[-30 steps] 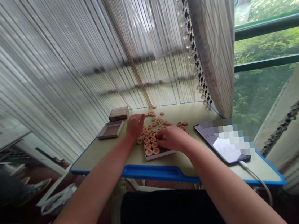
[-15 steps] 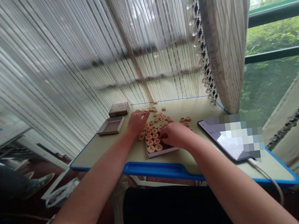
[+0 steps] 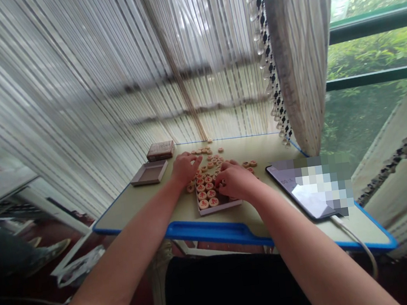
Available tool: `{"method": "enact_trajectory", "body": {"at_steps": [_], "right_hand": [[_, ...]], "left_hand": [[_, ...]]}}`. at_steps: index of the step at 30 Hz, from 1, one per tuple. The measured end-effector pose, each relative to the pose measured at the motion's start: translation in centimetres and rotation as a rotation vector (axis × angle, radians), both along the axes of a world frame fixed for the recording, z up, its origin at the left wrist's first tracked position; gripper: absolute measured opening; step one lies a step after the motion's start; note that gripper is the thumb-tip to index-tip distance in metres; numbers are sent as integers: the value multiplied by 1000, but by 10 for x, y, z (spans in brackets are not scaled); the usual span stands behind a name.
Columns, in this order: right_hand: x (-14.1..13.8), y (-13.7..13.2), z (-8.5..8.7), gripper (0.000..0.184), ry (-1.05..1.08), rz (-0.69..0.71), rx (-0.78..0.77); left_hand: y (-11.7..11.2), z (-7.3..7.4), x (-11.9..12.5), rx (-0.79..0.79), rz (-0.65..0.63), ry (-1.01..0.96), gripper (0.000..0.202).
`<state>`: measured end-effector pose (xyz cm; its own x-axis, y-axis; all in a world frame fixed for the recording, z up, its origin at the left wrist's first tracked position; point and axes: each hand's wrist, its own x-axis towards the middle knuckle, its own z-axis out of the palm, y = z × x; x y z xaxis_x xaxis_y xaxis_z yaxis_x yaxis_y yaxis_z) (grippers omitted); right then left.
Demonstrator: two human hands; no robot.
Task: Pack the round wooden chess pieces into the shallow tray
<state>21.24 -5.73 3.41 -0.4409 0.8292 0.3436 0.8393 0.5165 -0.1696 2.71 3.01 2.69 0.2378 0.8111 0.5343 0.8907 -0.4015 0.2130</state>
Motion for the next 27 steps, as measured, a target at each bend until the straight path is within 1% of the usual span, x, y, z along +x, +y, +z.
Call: {"method": "enact_trajectory", "body": {"at_steps": [10,16,18,20,23,24,25,27], "right_hand": [[-1,-1,0,16,51,-12,34],[-6,-3,0,18,103,25,63],[-3,0,1,21,125,-2,98],[6,7,0,26,176,-123,153],[23,23,-5,36,296,-443,217],[29,28,-9,39,348,-544,205],[34,32,-12,42,394,-610,166],[42,38,-18,46,436,-666,76]], "left_hand": [[2,-3,-1,-7,-2,9,43],[2,-3,0,-23,11,23,41],[2,-2,-1,-36,22,30,42],[2,-2,-2,-60,53,41,42],[6,-4,-4,-164,113,75,39],[8,-5,-4,-205,118,92,37],[9,-6,-4,-238,112,108,35],[12,-9,-4,-264,71,131,32]]}}
